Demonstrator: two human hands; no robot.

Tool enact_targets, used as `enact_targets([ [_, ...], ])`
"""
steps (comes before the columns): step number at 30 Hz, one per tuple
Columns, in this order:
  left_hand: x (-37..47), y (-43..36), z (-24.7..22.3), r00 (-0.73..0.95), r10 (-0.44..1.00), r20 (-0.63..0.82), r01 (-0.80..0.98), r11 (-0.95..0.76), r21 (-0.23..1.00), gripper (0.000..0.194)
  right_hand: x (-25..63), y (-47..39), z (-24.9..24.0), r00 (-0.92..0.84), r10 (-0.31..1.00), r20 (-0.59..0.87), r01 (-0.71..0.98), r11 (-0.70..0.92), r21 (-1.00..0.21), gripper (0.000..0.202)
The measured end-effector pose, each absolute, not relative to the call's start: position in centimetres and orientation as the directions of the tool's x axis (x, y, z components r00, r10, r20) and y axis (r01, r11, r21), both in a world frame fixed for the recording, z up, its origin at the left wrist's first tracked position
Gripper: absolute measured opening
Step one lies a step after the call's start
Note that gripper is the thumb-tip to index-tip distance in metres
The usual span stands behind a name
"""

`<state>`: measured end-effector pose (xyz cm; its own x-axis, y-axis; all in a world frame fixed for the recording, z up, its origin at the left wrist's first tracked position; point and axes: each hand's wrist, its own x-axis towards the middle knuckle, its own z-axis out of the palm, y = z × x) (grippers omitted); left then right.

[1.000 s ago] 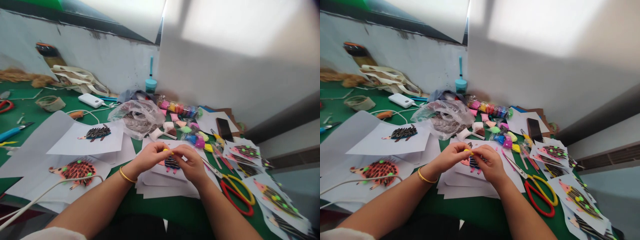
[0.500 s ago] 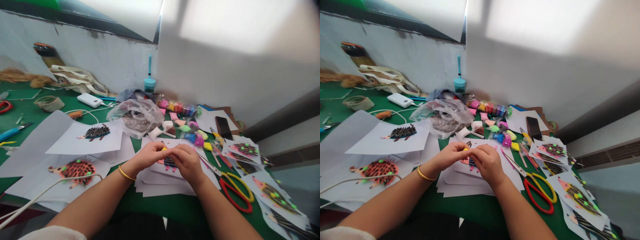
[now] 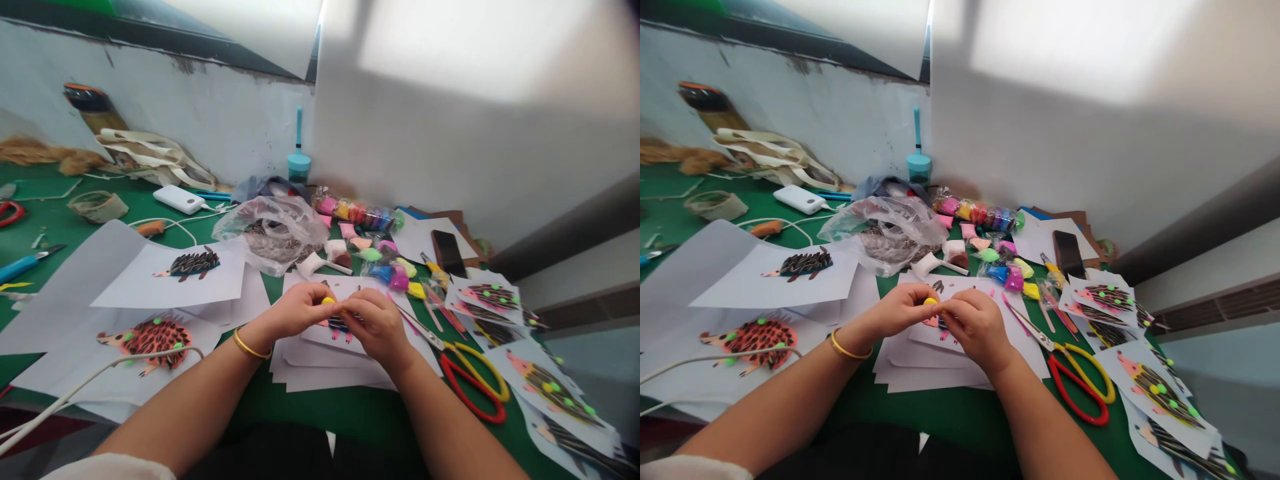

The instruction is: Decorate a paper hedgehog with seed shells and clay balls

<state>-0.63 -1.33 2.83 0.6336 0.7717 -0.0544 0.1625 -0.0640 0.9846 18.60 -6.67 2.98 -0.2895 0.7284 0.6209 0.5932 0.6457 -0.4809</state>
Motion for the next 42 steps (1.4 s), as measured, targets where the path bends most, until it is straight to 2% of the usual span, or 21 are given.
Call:
enact_targets([
  [5, -0.9, -1.1, 3.1, 0.679, 0.734, -0.009, 0.146, -0.124, 0.982, 0.037, 18.5, -6.7, 2.8, -0.224, 0.756, 0.615, 0.573, 0.612, -0.544, 0.009],
  [8, -1.5, -0.9, 3.5, 0.57, 0.82, 0.056, 0.262, -0.245, 0.933, 0.033, 19.1, -6.4, 2.5, -0.064, 0.798, 0.6, 0.539, 0.533, -0.652, 0.006],
  [10, -2.0, -0.9, 3.5, 0.452, 0.888, 0.087, 0.479, -0.323, 0.816, 0.022, 19.9, -5.9, 2.1, 0.093, 0.829, 0.552, 0.478, 0.449, -0.755, 0.006],
  [12, -2.6, -1.3, 3.3, 0.42, 0.902, 0.099, 0.663, -0.379, 0.646, 0.012, 20.9, -5.2, 1.6, 0.23, 0.851, 0.471, 0.374, 0.369, -0.851, 0.011],
  [15, -3.2, -2.2, 2.5, 0.443, 0.894, 0.074, 0.762, -0.418, 0.494, 0.015, 22.4, -4.0, 0.7, 0.378, 0.847, 0.373, 0.209, 0.315, -0.926, 0.02],
  [18, -3.3, -3.0, 1.6, 0.451, 0.887, 0.094, 0.78, -0.444, 0.441, 0.019, 23.2, -3.1, -0.1, 0.454, 0.834, 0.314, 0.11, 0.297, -0.948, 0.026],
  [26, -3.0, -4.0, 0.0, 0.446, 0.885, 0.136, 0.777, -0.458, 0.432, 0.024, 22.9, -2.9, -0.5, 0.426, 0.879, 0.213, -0.009, 0.239, -0.971, 0.029],
  [33, -3.1, -4.1, -0.1, 0.457, 0.884, 0.105, 0.778, -0.454, 0.435, 0.023, 22.6, -2.6, -0.1, 0.314, 0.941, -0.128, -0.386, 0.003, -0.923, 0.038],
  [37, -3.0, -4.1, 0.0, 0.458, 0.885, 0.086, 0.788, -0.449, 0.421, 0.022, 22.5, -2.5, -0.3, 0.296, 0.933, -0.207, -0.399, -0.076, -0.914, 0.042],
  [42, -3.1, -4.0, -0.2, 0.454, 0.888, 0.076, 0.794, -0.442, 0.417, 0.021, 22.7, -2.3, -0.7, 0.285, 0.937, -0.204, -0.316, -0.109, -0.942, 0.045],
])
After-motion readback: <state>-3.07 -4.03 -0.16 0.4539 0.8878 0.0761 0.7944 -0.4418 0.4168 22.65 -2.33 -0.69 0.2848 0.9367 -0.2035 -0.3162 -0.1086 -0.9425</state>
